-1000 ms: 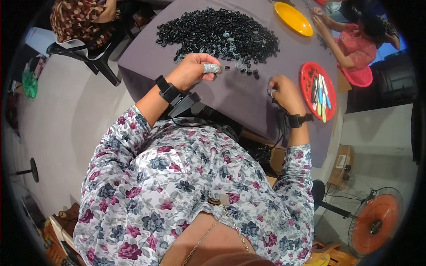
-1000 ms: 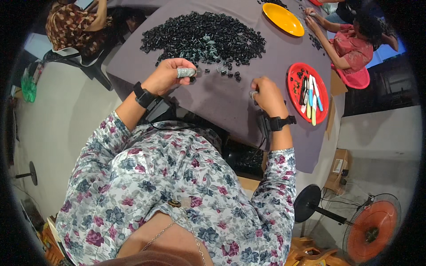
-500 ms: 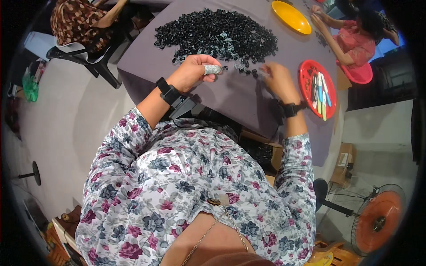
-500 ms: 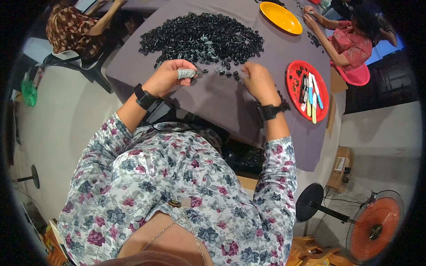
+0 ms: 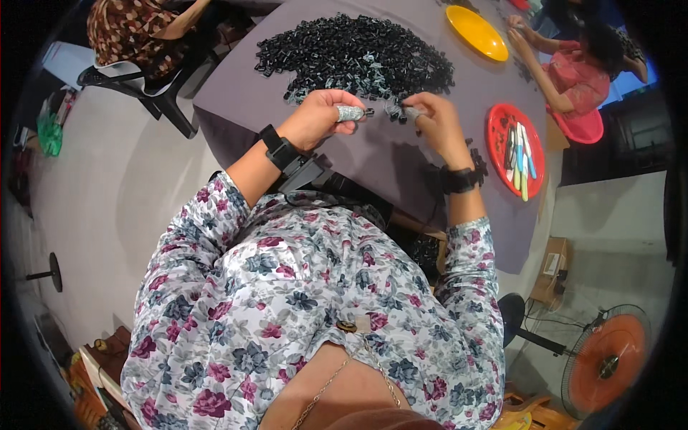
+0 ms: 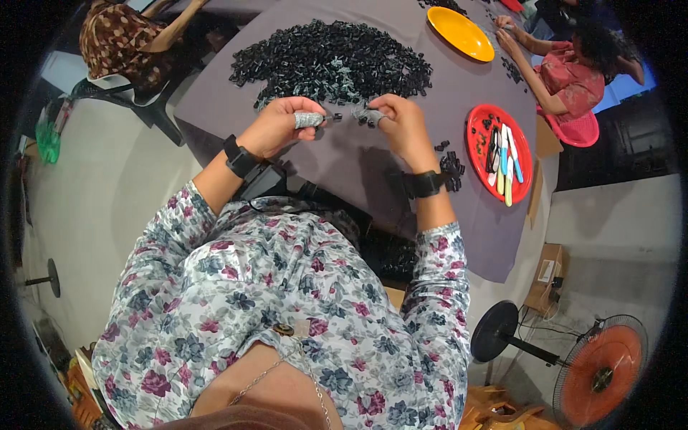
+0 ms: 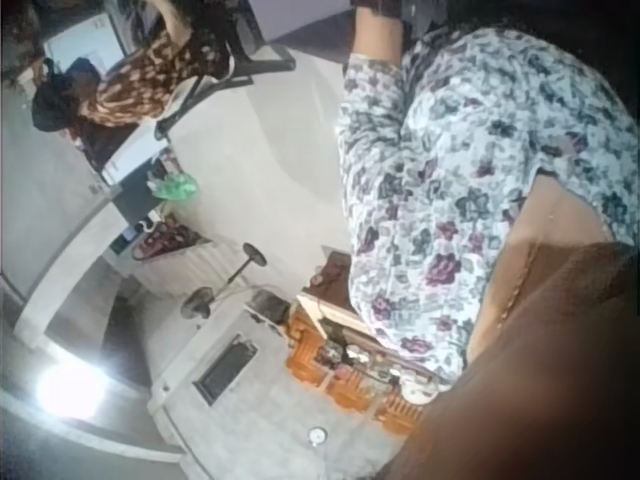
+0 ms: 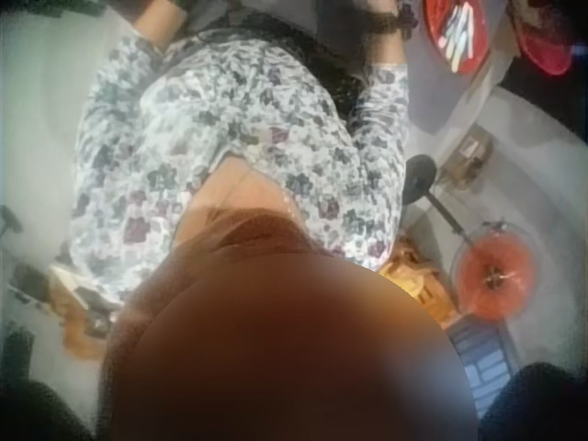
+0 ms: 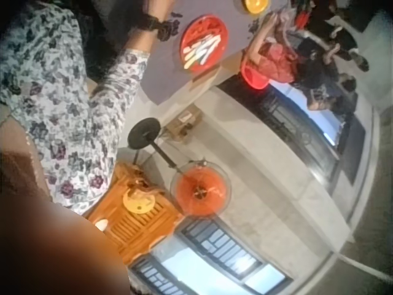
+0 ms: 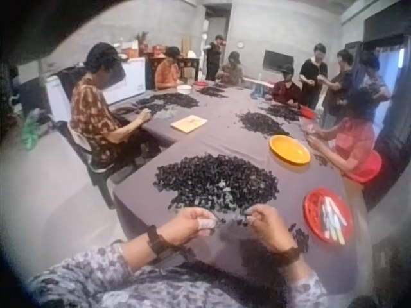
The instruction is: Assembling small black plastic clips by inserting one component into another.
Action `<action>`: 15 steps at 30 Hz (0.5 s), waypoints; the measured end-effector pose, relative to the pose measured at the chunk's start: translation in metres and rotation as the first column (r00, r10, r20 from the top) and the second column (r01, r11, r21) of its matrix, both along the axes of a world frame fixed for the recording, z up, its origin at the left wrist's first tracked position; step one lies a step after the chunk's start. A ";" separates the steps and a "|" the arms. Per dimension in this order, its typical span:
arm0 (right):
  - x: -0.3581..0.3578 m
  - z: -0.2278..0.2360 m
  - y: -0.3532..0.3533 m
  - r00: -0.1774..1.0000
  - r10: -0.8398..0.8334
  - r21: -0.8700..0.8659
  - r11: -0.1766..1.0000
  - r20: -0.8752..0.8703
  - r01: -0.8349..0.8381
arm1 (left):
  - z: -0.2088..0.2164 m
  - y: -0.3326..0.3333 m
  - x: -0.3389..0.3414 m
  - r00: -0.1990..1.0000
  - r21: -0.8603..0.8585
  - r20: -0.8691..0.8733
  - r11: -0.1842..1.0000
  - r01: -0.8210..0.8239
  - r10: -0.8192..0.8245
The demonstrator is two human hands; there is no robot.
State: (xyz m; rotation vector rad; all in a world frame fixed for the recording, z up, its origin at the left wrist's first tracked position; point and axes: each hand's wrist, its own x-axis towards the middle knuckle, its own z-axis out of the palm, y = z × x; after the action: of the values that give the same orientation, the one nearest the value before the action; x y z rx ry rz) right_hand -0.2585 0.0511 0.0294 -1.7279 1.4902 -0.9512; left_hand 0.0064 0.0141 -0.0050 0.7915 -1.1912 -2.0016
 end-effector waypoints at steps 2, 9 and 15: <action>0.012 0.002 0.010 0.963 0.108 0.042 0.992 0.248 -0.122 | -0.003 0.000 -0.003 1.000 -0.022 -0.015 1.000 0.009 -0.009; 0.032 -0.006 0.026 0.835 0.093 0.070 0.985 0.542 -0.155 | 0.008 0.009 -0.011 0.999 -0.095 0.038 0.995 -0.001 0.004; 0.040 -0.016 0.038 0.780 0.026 0.090 0.990 0.625 -0.105 | 0.011 0.015 -0.013 1.000 -0.154 0.021 0.988 0.002 0.002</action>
State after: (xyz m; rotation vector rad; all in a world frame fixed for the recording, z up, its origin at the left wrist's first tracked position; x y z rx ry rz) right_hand -0.2188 0.0893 0.0135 -1.1885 1.0105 -1.2178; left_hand -0.0069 0.0290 0.0058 0.7365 -1.3404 -1.8787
